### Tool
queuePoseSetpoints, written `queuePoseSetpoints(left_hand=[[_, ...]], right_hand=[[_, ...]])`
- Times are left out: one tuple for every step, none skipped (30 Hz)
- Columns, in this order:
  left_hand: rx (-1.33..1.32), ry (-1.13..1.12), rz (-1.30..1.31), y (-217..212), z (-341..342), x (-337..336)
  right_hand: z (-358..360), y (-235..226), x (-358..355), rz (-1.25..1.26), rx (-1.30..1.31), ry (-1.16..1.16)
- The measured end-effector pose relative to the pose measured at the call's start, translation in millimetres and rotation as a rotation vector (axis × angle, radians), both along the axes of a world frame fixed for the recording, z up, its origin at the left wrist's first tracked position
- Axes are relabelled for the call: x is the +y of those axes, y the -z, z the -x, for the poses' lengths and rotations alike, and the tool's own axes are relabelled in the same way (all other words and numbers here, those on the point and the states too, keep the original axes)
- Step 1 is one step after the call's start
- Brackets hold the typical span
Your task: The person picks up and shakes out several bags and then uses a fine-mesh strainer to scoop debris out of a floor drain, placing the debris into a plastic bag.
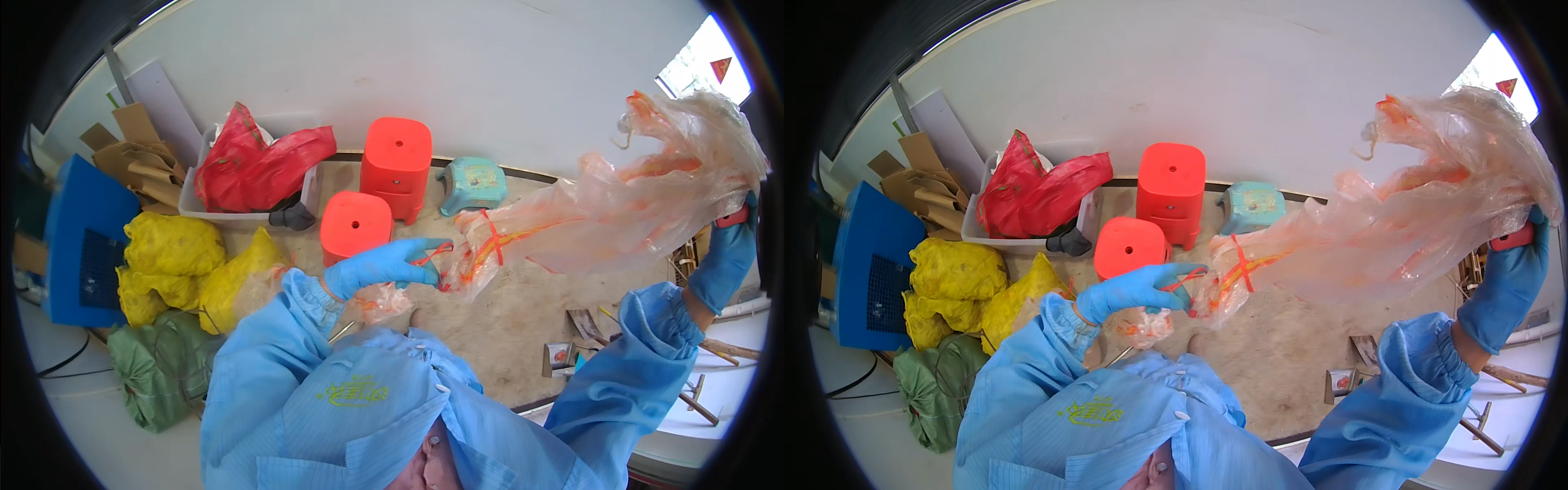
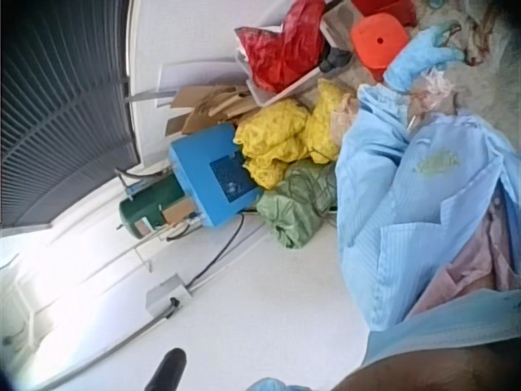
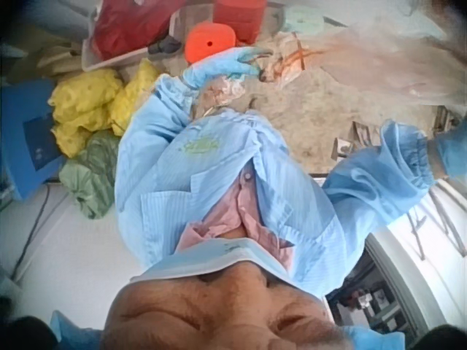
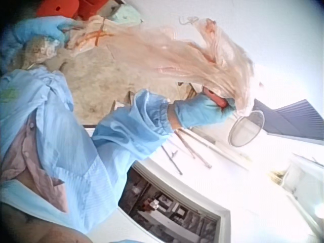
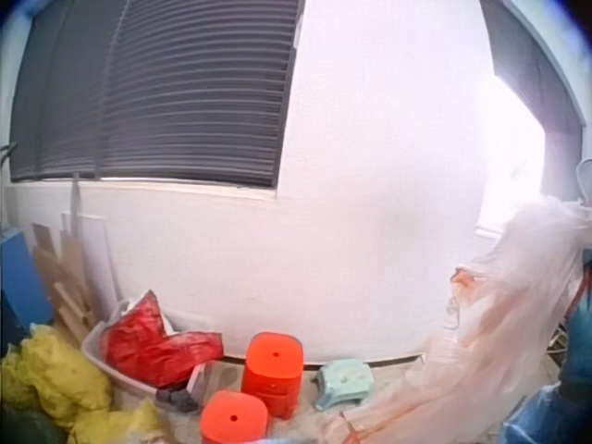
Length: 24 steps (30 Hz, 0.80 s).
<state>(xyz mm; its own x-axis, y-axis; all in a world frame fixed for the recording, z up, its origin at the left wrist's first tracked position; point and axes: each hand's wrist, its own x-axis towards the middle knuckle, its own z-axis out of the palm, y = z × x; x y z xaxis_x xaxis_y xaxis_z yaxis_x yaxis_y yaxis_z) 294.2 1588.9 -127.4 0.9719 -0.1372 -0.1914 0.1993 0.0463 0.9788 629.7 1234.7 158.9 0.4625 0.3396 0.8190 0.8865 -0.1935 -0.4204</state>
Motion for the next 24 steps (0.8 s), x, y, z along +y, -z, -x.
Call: queuePoseSetpoints(left_hand=[[-0.034,-0.003,0.041,8.0,-7.3,-6.2],[-0.061,-0.010,0.074,9.3,-12.4,-8.8],[0.106,-0.044,0.011,-11.6,-14.8,-13.1],[0.047,-0.052,0.106,-2.6,-17.9,-14.9],[-0.012,-0.065,0.197,5.6,-19.3,-15.2],[-0.070,-0.079,0.289,11.4,-19.1,-16.2],[-0.068,-0.147,0.256,15.6,-17.2,-18.1],[-0.116,-0.192,0.314,16.7,-16.8,-16.9],[-0.164,-0.237,0.373,20.7,-17.5,-13.7],[-0.213,-0.284,0.432,25.9,-17.8,-9.8],[-0.139,-0.294,0.656,32.2,-15.1,-1.7],[-0.163,-0.277,0.395,23.9,-12.1,-3.9],[-0.187,-0.257,0.134,12.7,-6.1,-8.8],[-0.007,-0.250,0.416,34.1,-9.4,-6.3],[0.187,-0.292,0.688,55.6,-12.9,-3.1],[0.160,-0.210,0.613,58.2,-15.4,-12.6],[0.132,-0.140,0.532,60.1,-11.9,-24.4],[0.176,-0.042,0.364,70.3,-13.9,-27.7],[0.208,0.067,0.196,80.2,-15.9,-30.3],[0.167,0.220,0.226,38.3,-15.2,-43.3],[0.164,0.273,0.291,23.9,-11.8,-49.6],[0.166,0.306,0.347,15.7,-5.2,-53.0],[0.165,0.313,0.389,18.2,-4.7,-55.2],[0.163,0.319,0.430,23.0,-5.5,-57.1]], right_hand=[[6.6,-3.1,1.8,-0.024,0.024,-0.037],[15.6,-2.1,5.7,-0.020,-0.011,-0.015],[27.0,-1.9,9.5,-0.001,-0.046,0.022],[43.8,0.2,14.8,0.055,-0.146,0.121],[49.2,0.0,14.0,0.067,-0.179,0.169],[56.3,1.5,12.8,0.077,-0.212,0.217],[57.1,5.6,9.7,0.046,-0.177,0.219],[58.1,6.3,7.6,0.015,-0.144,0.216],[60.0,3.6,1.6,-0.011,-0.165,0.200],[62.8,-0.6,-7.8,-0.036,-0.186,0.183],[73.3,-1.7,-4.8,-0.053,-0.217,0.212],[84.7,-3.6,-4.6,-0.060,-0.251,0.257],[90.8,-4.1,-8.5,-0.072,-0.256,0.291],[95.6,-5.8,-7.4,-0.088,-0.256,0.301],[97.9,-5.5,-7.3,-0.104,-0.244,0.309],[99.5,-3.6,-9.8,-0.107,-0.229,0.328],[98.5,0.8,-10.5,-0.120,-0.211,0.343],[98.6,3.4,-9.3,-0.134,-0.193,0.339],[98.1,5.6,-7.6,-0.148,-0.179,0.336],[98.9,6.9,-17.5,-0.139,-0.176,0.376],[101.7,6.7,-21.4,-0.143,-0.169,0.392],[101.7,7.3,-20.7,-0.160,-0.159,0.390],[101.1,8.8,-21.1,-0.171,-0.148,0.394],[100.2,9.5,-21.6,-0.182,-0.139,0.392]])
